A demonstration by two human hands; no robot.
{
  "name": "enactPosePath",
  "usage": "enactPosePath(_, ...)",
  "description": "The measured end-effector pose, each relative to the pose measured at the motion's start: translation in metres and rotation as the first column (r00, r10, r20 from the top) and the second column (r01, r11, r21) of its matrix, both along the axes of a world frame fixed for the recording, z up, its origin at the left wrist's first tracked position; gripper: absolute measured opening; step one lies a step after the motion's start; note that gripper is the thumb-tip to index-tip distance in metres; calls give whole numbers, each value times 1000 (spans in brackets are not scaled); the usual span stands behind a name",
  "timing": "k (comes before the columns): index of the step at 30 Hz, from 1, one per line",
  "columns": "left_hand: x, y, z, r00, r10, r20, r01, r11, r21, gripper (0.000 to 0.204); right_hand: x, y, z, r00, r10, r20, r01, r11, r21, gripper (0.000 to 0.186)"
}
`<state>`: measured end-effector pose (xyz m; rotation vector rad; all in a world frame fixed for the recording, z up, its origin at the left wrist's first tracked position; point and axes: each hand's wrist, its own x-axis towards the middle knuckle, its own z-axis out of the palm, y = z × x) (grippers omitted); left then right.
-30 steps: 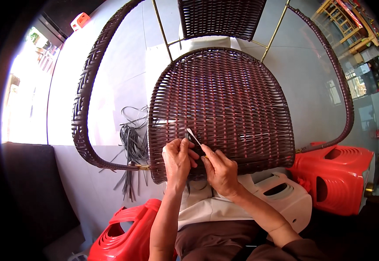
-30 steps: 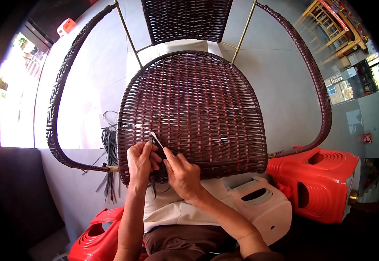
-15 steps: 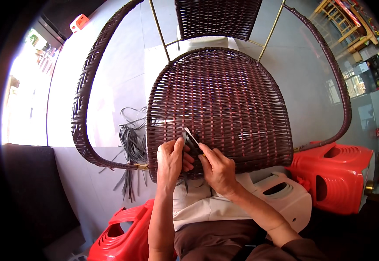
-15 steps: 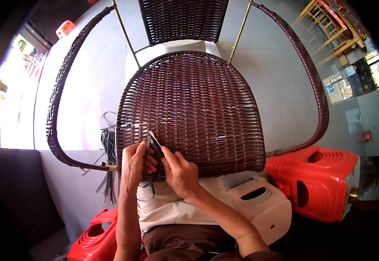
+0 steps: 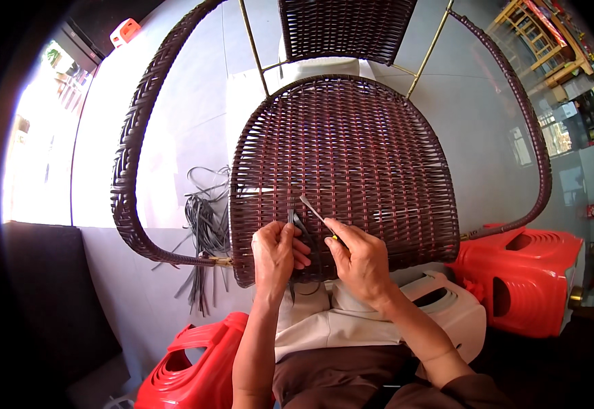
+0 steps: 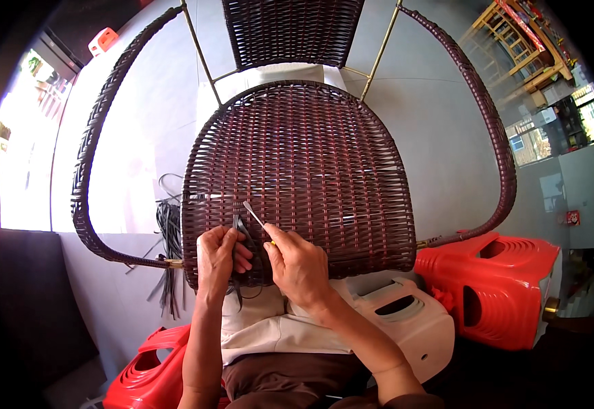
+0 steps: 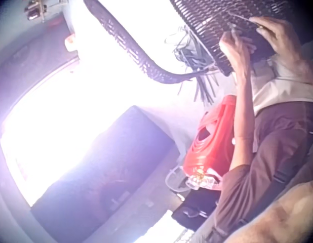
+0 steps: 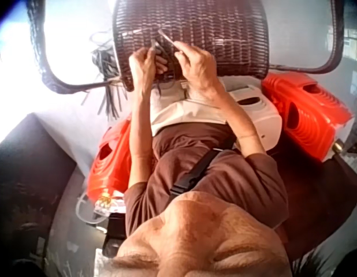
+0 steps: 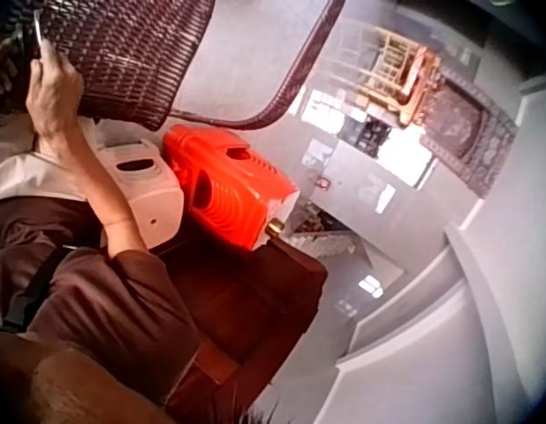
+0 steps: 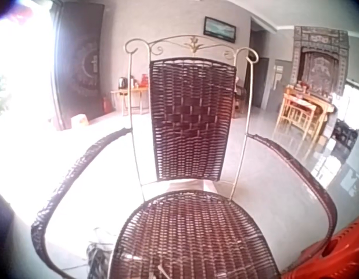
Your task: The person repairs a wicker chair by weaving and cutting synthetic strips using scissors. The person trims the ends of the strips and secures them into the existing wicker pattern on the chair's seat.
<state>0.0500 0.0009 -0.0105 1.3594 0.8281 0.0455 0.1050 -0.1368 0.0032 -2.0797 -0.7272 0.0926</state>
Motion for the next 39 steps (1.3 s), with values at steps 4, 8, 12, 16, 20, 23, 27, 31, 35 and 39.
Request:
enactPosePath(4,1,1,8,1000,-25,-18,25,999,20,28,6,9,6,998,59,-37,-62,994,-88,23)
enactPosePath(8,2,1,3,1000,-26,-13,26,999,30,28,16,13,13,991,100,-93,-114,980,-165,18)
enactPosePath(12,1,3,3,999,-36,-9,36,998,50,28,23,19,17,982,126,-140,-155,963,-222,18)
enactPosePath(16,1,3,2,1000,-29,0,29,999,37,27,15,23,5,991,105,-78,-119,969,-218,21)
enactPosePath(20,0,1,0,1000,-17,-4,17,1000,11,27,0,14,-9,999,46,-8,-47,994,-98,26)
enactPosePath(23,-2,1,1,1000,-8,16,8,1000,18,27,-2,14,-14,998,52,39,-49,996,-75,29)
enactPosePath(27,-2,2,3,1000,2,25,-2,1000,-5,27,-5,14,-16,998,34,49,-31,998,-59,29)
enactPosePath(31,0,-2,2,998,46,40,-45,999,-15,26,-7,15,-21,994,17,106,-13,999,-43,30)
enactPosePath(35,2,-5,-3,996,68,64,-65,997,-48,26,-8,15,-24,990,1,143,2,1000,-23,30)
enactPosePath(39,9,-5,0,996,65,63,-65,998,9,25,-9,15,-24,987,-3,163,5,1000,-15,30)
